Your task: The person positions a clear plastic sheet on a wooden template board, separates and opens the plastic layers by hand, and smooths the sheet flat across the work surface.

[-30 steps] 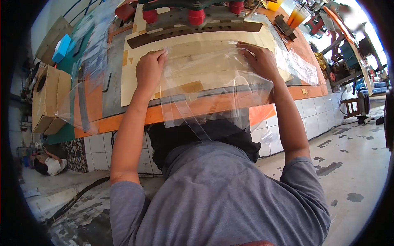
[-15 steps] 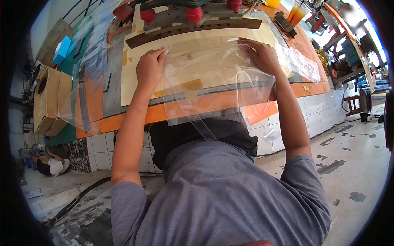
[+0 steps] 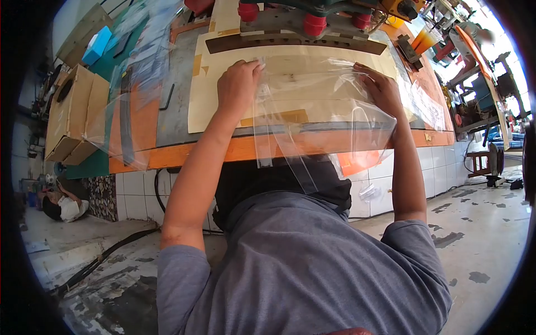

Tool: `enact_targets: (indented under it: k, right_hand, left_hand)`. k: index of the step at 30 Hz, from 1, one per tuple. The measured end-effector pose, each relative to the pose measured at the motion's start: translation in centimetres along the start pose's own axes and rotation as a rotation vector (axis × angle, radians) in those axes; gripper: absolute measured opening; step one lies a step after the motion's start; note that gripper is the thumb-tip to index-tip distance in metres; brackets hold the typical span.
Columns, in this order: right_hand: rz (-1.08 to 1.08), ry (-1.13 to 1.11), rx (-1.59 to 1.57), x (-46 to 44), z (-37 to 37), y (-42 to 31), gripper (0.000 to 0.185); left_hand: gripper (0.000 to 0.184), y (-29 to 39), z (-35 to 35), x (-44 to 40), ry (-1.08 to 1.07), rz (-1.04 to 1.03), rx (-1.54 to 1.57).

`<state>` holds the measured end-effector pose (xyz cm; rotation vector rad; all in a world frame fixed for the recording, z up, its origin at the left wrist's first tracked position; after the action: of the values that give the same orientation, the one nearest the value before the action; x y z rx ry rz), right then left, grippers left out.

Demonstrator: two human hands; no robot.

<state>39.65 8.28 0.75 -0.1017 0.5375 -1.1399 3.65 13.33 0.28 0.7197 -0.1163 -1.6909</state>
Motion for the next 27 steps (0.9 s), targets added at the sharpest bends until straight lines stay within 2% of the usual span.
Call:
enact_targets:
  k: [3,9,12,14,18,21,27]
  right_hand:
    - [0.003,-0.013,0.001,-0.1,0.0,0.1,0.034]
    - [-0.026,-0.016,-0.054,-0.1,-0.4,0.6,0.035]
    - [0.051,0.037,-0.039,-0.1,0.2,-0.3,0.035]
    - [-0.05,-0.016,-0.021,0.0,0.3,-0.5,0.034]
    - [-0.007,0.013,-0.021,0.1,0.3,-0.4,0.034]
    - [-0.089,-0.023,-0.021,0.1,0.4,-0.7,0.033]
    - [0.044,0.069,0.0,0.2,0.1,0.3,0.032]
  left_hand:
    - [0.029,-0.3,0.0,0.0,-0.034,0.087,-0.001]
    - [0.024,-0.4,0.0,0.3,0.001,0.031,-0.013]
    - [0.024,-0.1,0.1,0.3,0.018,0.014,-0.02]
    - [0.025,-0.1,0.2,0.4,0.013,0.04,-0.036]
    - [0.025,-0.3,0.0,0.2,0.015,0.024,-0.054]
    - [0.025,-0.2,0.1,0.0,0.017,0.038,-0.066]
    - [0.027,-0.3,-0.3,-0.3,-0.007,0.03,-0.113]
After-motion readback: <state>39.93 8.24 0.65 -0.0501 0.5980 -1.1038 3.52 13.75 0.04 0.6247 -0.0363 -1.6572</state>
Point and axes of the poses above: each hand's wrist, its own x-axis away from the middle knuckle, its own z-axis out of the back of the hand, y = z × x, the point moved 8 cm from there along -x, towards the middle knuckle, and after that the axes turned 11 degrees about z, right-handed, at the moved point
